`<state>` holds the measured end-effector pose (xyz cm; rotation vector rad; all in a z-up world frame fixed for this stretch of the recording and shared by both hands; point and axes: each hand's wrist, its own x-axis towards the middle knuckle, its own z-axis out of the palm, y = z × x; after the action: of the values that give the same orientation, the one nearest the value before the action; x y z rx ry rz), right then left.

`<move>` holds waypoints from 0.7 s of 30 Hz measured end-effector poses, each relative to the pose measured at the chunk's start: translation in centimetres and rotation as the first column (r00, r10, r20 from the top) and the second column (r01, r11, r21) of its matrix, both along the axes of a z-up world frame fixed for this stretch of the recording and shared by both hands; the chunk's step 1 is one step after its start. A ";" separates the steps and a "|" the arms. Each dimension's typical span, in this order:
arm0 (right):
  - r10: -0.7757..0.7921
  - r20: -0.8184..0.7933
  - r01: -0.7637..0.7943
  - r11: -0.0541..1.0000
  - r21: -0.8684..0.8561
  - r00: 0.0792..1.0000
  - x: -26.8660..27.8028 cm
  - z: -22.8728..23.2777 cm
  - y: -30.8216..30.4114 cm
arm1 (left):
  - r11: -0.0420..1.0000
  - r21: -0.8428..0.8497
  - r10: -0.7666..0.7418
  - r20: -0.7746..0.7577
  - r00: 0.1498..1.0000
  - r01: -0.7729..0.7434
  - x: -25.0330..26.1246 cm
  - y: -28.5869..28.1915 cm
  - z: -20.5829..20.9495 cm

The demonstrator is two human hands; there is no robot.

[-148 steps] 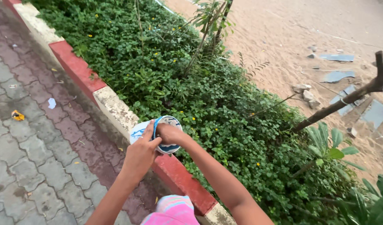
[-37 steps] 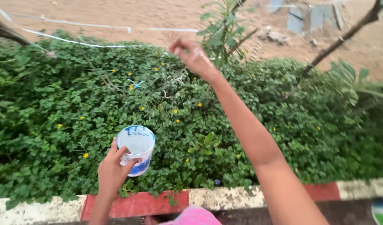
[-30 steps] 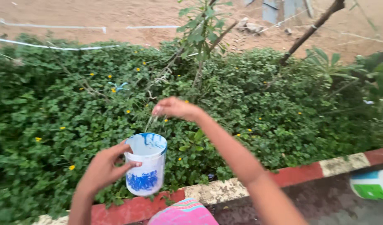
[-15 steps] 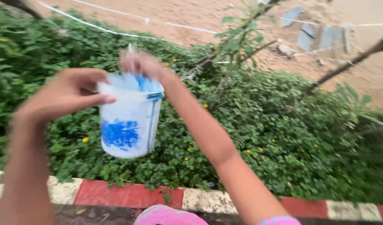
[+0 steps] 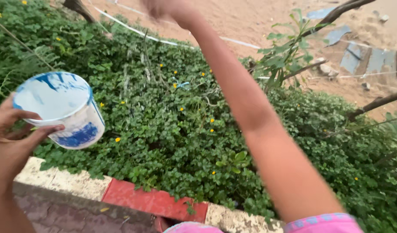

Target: The person scoops water from a bucket into a container and splashes water onto plants by hand.

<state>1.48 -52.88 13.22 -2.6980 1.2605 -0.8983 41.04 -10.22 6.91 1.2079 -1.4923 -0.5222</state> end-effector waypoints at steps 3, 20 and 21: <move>0.314 -0.453 -0.352 0.936 -0.001 0.834 -0.3 -1.4 3.6 | 0.996 0.061 0.059 -0.010 0.998 -0.058 -0.7 1.3 0.1; -0.501 0.558 -0.617 0.060 0.785 0.662 -3.4 -30.4 26.1 | 0.481 0.458 -0.263 -0.739 0.621 0.748 -21.0 -14.4 -10.0; -0.567 0.576 -0.657 0.080 0.750 0.589 -4.8 -30.4 25.9 | 0.477 0.360 -0.248 -0.820 0.516 0.801 -24.3 -15.9 -11.1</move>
<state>-3.29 -27.02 -17.13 -0.8127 0.8389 -0.6115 16.78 -26.15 -4.16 0.8092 -0.9742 -1.9911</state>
